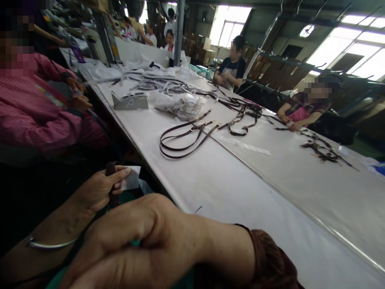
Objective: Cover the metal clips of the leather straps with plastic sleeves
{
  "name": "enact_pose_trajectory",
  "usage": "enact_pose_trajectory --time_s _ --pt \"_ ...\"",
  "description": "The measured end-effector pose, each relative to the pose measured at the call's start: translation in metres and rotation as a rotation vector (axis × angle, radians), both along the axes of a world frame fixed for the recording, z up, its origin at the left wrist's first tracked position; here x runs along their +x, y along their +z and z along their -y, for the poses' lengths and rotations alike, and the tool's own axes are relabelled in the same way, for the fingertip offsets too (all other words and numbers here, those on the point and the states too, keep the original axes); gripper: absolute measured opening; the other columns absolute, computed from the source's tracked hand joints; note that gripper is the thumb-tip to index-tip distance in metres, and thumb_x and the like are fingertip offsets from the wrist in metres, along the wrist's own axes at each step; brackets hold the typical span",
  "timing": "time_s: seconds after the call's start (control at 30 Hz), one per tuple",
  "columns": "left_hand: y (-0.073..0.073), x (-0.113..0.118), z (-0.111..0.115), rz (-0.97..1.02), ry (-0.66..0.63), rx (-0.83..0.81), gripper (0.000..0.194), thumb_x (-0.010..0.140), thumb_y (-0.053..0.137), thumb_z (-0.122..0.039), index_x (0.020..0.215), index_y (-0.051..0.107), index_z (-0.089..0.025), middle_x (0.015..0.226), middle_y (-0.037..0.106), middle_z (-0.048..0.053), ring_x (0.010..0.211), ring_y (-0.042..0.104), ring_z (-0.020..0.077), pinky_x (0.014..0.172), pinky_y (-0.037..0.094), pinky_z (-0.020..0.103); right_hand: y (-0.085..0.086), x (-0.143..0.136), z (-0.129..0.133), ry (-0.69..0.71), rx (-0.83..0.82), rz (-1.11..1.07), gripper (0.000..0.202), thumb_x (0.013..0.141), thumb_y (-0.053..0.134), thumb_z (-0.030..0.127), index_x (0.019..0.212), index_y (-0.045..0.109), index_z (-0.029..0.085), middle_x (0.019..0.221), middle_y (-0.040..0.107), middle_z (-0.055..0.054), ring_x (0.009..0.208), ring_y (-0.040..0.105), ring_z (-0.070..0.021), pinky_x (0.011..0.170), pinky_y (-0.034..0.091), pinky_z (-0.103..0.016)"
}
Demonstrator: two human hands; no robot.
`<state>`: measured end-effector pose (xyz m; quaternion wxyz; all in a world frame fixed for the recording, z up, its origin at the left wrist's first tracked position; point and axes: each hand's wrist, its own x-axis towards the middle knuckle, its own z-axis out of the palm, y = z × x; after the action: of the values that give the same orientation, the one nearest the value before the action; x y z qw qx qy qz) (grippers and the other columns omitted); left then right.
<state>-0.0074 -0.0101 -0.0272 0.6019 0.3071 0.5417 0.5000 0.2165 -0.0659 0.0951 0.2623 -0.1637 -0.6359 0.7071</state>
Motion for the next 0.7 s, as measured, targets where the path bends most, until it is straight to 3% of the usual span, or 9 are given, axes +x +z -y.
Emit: enact_pose_trajectory --time_s 0.13,0.2,0.27,0.37,0.53,0.63,0.7 --pt "0.0 -0.001 0.003 -0.015 -0.027 0.006 0.044 0.055 0.091 -0.037 0.083 0.068 -0.011 0.054 0.046 -0.006 0.046 0.038 0.0052 0.039 0.028 0.016 -0.079 -0.011 -0.036 -0.382 -0.046 0.215 0.055 0.082 0.064 0.062 0.051 0.048 0.02 0.046 0.046 0.002 0.044 0.038 -0.0097 0.044 0.032 -0.024" --pt "-0.002 0.0 0.005 -0.02 -0.065 0.007 0.044 0.056 0.091 -0.038 0.083 0.069 -0.011 0.054 0.046 -0.006 0.045 0.038 0.005 0.039 0.027 0.016 -0.119 -0.015 -0.052 -0.434 -0.026 0.354 0.052 0.085 0.061 0.064 0.062 0.056 0.017 0.055 0.052 0.001 0.05 0.044 -0.0096 0.048 0.033 -0.023" --pt "-0.005 0.003 0.009 -0.032 -0.138 -0.011 0.042 0.059 0.089 -0.041 0.082 0.069 -0.012 0.054 0.047 -0.005 0.044 0.037 0.0049 0.039 0.027 0.017 -0.146 -0.02 -0.059 -0.377 -0.02 0.393 0.05 0.088 0.058 0.064 0.076 0.062 0.015 0.065 0.057 0.001 0.058 0.049 -0.0099 0.054 0.037 -0.022" --pt "-0.008 0.008 0.014 -0.086 -0.211 -0.031 0.04 0.06 0.087 -0.043 0.08 0.069 -0.013 0.057 0.053 -0.003 0.046 0.041 0.0065 0.041 0.029 0.018 -0.16 -0.029 -0.057 -0.312 -0.157 0.325 0.049 0.086 0.061 0.063 0.075 0.062 0.015 0.061 0.056 0.002 0.055 0.048 -0.0091 0.053 0.036 -0.022" --pt "-0.012 0.008 0.02 -0.161 -0.282 -0.043 0.048 0.065 0.082 -0.058 0.078 0.066 -0.014 0.051 0.048 -0.003 0.044 0.038 0.008 0.04 0.026 0.019 -0.159 -0.035 -0.051 -0.401 -0.383 0.301 0.042 0.065 0.084 0.048 0.063 0.06 0.014 0.05 0.054 0.003 0.046 0.043 -0.0074 0.046 0.031 -0.022" --pt "-0.013 0.001 0.024 -0.114 -0.255 -0.042 0.065 0.076 0.065 -0.072 0.104 0.066 -0.014 0.06 0.057 0.0 0.044 0.038 0.0077 0.04 0.028 0.019 -0.164 -0.031 -0.054 -0.477 -0.483 0.247 0.045 0.061 0.087 0.048 0.06 0.056 0.015 0.047 0.052 0.003 0.042 0.042 -0.0073 0.043 0.029 -0.022" --pt "-0.012 -0.003 0.027 -0.067 -0.24 -0.067 0.074 0.083 0.053 -0.074 0.127 0.057 -0.014 0.06 0.059 0.0 0.04 0.035 0.0085 0.038 0.028 0.02 -0.171 -0.029 -0.059 -0.548 -0.571 0.143 0.046 0.061 0.087 0.048 0.062 0.053 0.017 0.047 0.051 0.004 0.041 0.042 -0.0077 0.042 0.029 -0.021"
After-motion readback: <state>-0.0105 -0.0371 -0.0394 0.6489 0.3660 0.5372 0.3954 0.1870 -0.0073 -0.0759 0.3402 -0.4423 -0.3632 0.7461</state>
